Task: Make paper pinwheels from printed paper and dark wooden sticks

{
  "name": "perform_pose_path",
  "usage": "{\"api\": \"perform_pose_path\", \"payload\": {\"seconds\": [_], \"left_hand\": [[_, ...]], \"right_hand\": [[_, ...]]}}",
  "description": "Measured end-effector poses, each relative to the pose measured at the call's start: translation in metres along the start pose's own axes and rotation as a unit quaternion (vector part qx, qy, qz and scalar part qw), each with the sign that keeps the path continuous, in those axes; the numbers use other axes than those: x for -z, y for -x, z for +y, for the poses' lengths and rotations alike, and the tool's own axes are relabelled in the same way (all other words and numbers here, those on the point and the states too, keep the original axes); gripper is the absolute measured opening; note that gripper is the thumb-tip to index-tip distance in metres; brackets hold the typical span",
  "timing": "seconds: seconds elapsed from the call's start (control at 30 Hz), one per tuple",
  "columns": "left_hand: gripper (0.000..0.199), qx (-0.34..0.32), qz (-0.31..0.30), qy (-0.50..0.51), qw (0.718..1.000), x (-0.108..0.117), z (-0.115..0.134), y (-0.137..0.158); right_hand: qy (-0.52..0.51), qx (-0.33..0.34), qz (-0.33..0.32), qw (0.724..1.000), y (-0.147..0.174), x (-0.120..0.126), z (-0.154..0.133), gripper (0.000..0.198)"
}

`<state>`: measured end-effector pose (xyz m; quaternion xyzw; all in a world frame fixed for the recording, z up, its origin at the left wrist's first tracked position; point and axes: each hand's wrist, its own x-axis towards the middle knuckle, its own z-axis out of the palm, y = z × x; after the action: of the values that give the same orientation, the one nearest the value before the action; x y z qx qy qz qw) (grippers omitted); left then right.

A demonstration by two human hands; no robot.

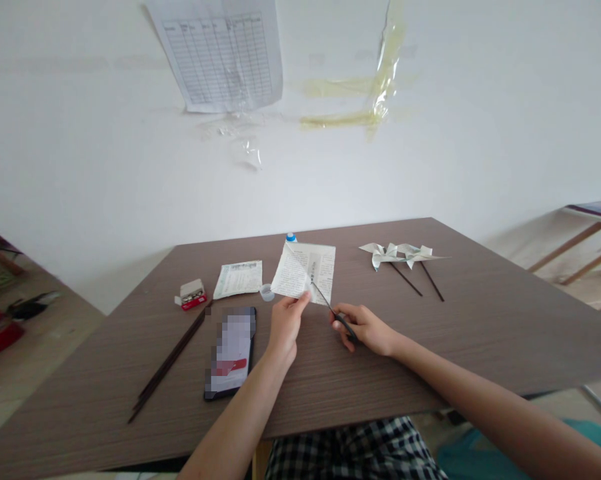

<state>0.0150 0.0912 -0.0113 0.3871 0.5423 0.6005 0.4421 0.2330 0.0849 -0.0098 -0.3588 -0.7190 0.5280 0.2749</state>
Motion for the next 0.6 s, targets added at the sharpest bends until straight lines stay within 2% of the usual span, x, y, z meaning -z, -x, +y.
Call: {"api": "perform_pose_path", "payload": {"seconds": [0.17, 0.37, 0.6], "left_hand": [[0.041, 0.002, -0.001, 0.007, 1.000, -0.001, 0.004, 0.002], [0.041, -0.009, -0.038, 0.001, 0.999, -0.002, 0.010, 0.007], [0.042, -0.006, -0.038, 0.005, 0.999, -0.003, 0.013, 0.010]], "right_hand": [[-0.010, 0.005, -0.005, 1.000, 0.000, 0.000, 0.002, 0.045], [-0.009, 0.015, 0.005, 1.000, 0.001, 0.001, 0.000, 0.050], [-0.004, 0.014, 0.006, 1.000, 0.000, 0.002, 0.001, 0.047]]}}
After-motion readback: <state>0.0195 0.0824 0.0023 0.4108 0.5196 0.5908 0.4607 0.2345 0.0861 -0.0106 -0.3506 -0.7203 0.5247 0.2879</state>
